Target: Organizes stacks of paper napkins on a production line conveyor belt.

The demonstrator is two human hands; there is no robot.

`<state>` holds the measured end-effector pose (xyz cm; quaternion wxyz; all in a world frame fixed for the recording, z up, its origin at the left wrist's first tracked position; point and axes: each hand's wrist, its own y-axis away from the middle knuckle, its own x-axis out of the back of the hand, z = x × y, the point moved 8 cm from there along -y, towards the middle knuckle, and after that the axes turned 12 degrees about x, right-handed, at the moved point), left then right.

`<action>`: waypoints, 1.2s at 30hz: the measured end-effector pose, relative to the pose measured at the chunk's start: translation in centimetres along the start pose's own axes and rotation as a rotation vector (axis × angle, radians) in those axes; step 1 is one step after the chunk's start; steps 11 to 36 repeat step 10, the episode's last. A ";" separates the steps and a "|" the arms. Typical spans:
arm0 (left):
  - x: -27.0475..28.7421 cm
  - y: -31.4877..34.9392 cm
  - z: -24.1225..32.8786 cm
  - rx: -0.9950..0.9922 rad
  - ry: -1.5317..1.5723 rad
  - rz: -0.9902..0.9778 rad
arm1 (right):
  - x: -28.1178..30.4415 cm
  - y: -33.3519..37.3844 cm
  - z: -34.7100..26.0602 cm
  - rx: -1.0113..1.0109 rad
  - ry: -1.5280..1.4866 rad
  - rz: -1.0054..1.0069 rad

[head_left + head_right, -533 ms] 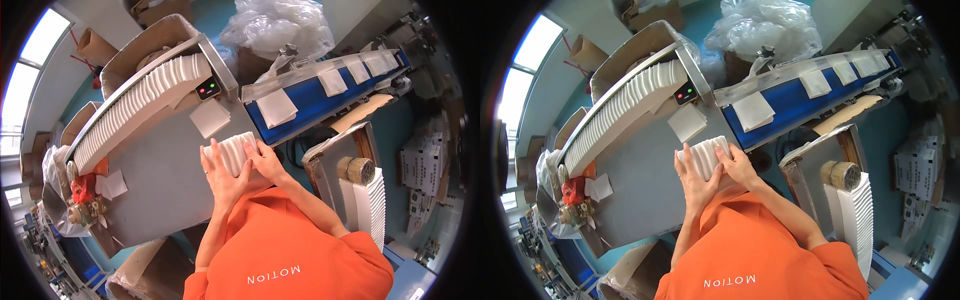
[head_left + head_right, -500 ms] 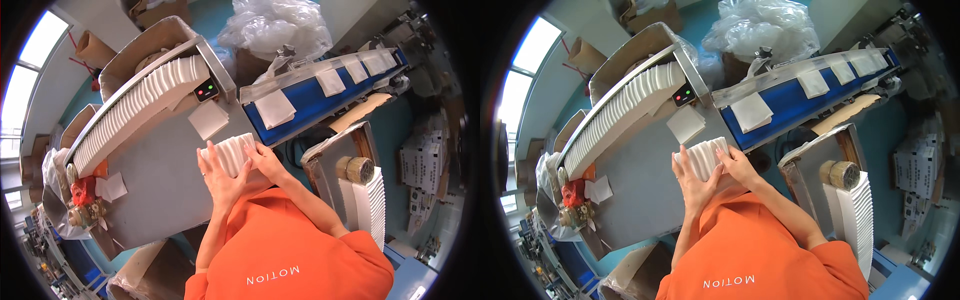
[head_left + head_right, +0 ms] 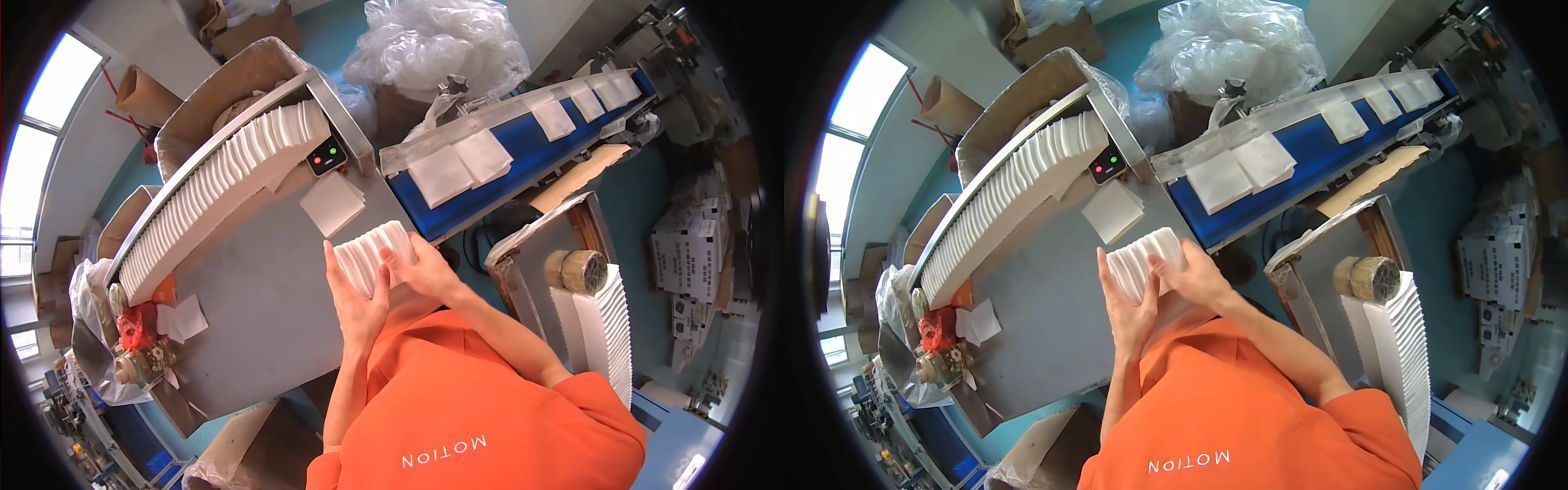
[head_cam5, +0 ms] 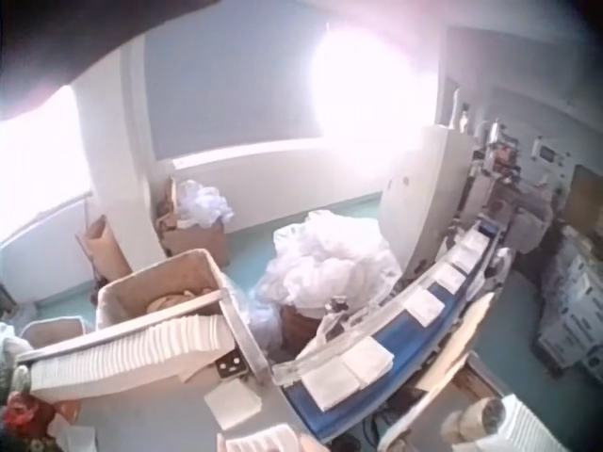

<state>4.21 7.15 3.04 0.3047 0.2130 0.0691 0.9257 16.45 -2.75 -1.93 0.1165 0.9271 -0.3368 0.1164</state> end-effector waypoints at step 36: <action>-0.9 0.2 0.0 -0.026 -0.169 -0.037 | -0.8 -0.2 1.8 -0.018 -0.261 -0.023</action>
